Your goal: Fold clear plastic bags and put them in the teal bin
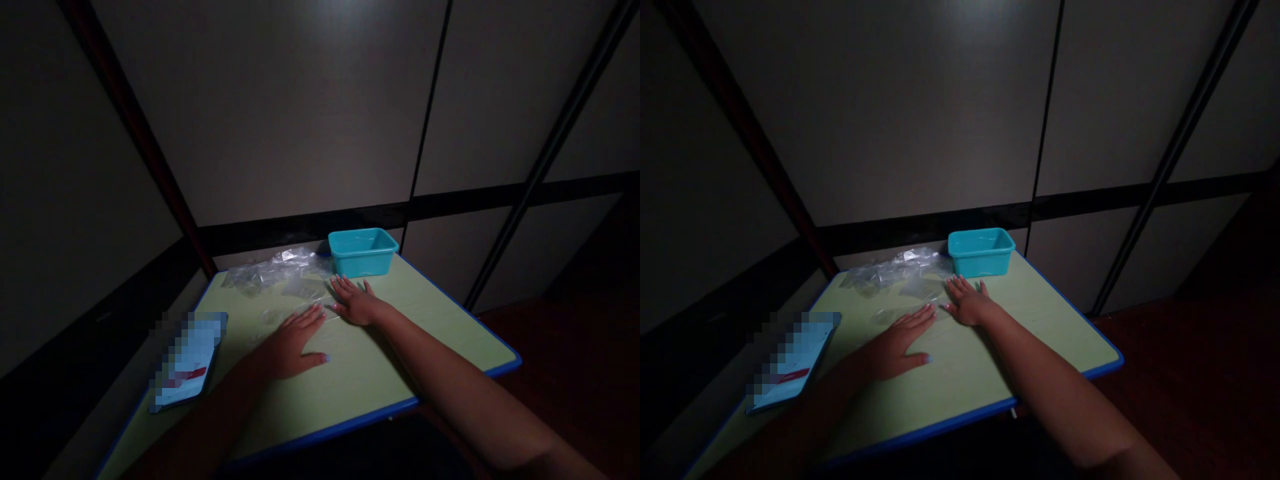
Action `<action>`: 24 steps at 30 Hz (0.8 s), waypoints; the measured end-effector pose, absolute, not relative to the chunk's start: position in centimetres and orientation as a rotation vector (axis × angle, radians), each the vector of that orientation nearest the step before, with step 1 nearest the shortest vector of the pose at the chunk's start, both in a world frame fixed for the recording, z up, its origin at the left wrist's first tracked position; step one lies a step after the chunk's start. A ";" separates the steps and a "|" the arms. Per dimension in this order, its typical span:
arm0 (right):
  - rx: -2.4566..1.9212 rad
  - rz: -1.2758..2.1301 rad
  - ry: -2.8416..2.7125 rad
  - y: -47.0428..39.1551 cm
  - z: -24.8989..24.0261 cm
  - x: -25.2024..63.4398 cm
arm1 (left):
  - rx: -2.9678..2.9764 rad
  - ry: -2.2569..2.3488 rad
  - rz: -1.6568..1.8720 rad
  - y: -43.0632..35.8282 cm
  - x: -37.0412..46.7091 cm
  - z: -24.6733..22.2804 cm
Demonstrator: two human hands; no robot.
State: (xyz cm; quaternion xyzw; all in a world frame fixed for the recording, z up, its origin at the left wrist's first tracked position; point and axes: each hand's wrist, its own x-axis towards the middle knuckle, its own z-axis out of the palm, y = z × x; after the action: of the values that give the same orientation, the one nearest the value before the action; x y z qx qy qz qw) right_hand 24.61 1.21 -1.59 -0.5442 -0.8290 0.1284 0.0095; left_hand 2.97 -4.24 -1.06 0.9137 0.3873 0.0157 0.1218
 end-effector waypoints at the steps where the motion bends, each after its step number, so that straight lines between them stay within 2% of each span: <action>1: -1.725 0.403 -2.591 1.3 -1.7 24.6 | 2.657 1.088 0.051 -4.4 3.1 -1.1; 12: -1.830 0.480 -2.631 1.6 -1.6 24.8 | 2.577 1.289 -0.050 -4.7 2.8 -1.5; 24: -1.859 0.521 -2.673 1.8 -1.3 24.7 | 2.243 2.187 -0.123 -4.2 1.9 -1.5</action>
State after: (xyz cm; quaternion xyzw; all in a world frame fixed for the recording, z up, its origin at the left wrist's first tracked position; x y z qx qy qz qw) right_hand 24.72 1.80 -1.35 -0.5621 -0.8082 0.1577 -0.0779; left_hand 1.90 -4.23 -1.54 0.7153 0.6977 -0.0392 0.0032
